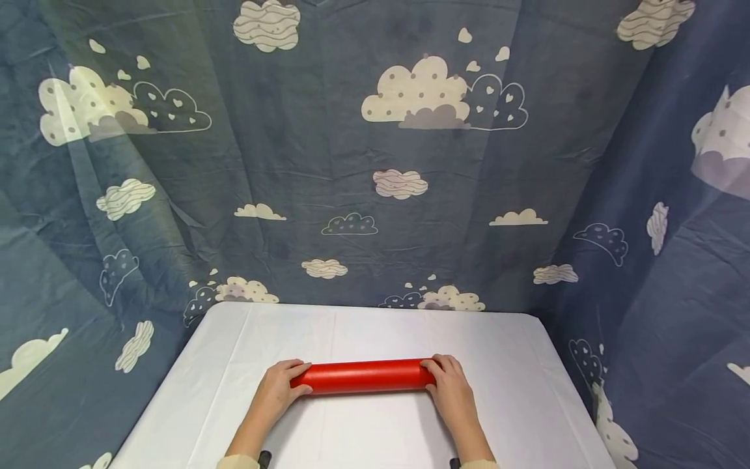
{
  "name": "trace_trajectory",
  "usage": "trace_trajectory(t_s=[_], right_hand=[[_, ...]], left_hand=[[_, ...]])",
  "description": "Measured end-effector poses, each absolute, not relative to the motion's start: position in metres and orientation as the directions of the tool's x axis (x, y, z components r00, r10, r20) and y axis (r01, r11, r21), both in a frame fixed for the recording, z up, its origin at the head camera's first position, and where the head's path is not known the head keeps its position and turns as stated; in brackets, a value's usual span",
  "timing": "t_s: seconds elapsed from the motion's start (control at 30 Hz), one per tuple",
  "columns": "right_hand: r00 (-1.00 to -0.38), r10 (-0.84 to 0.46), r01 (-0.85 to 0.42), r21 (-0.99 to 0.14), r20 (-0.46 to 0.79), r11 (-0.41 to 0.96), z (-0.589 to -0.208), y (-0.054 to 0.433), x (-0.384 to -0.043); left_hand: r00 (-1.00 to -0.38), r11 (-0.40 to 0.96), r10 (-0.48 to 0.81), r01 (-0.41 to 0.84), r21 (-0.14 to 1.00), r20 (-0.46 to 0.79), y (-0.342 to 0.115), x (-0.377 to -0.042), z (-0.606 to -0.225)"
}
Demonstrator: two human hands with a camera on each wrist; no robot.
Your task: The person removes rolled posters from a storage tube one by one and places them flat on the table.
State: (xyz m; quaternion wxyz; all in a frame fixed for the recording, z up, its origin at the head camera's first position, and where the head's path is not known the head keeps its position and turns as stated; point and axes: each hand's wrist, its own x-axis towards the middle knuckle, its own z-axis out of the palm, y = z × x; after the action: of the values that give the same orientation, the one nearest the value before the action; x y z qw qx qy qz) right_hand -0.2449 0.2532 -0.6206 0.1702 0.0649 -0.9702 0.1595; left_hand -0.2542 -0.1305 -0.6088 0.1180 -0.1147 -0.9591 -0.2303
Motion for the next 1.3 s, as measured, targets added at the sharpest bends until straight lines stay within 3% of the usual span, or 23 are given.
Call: trace_trajectory(t_s=[0.27, 0.87, 1.3], right_hand=[[-0.937, -0.093, -0.196, -0.286, 0.336, 0.938, -0.620, 0.258, -0.253], [-0.939, -0.125, -0.222, -0.288, 0.321, 0.931, -0.620, 0.261, -0.258], [-0.942, -0.118, -0.218, -0.307, 0.313, 0.927, -0.616, 0.261, -0.263]], left_hand=[[-0.969, 0.870, 0.087, 0.188, 0.457, 0.233, -0.123, -0.251, -0.609], [-0.959, 0.875, 0.063, 0.187, 0.446, 0.278, -0.117, -0.229, -0.609], [-0.964, 0.870, 0.054, 0.174, 0.461, 0.262, -0.118, -0.236, -0.608]])
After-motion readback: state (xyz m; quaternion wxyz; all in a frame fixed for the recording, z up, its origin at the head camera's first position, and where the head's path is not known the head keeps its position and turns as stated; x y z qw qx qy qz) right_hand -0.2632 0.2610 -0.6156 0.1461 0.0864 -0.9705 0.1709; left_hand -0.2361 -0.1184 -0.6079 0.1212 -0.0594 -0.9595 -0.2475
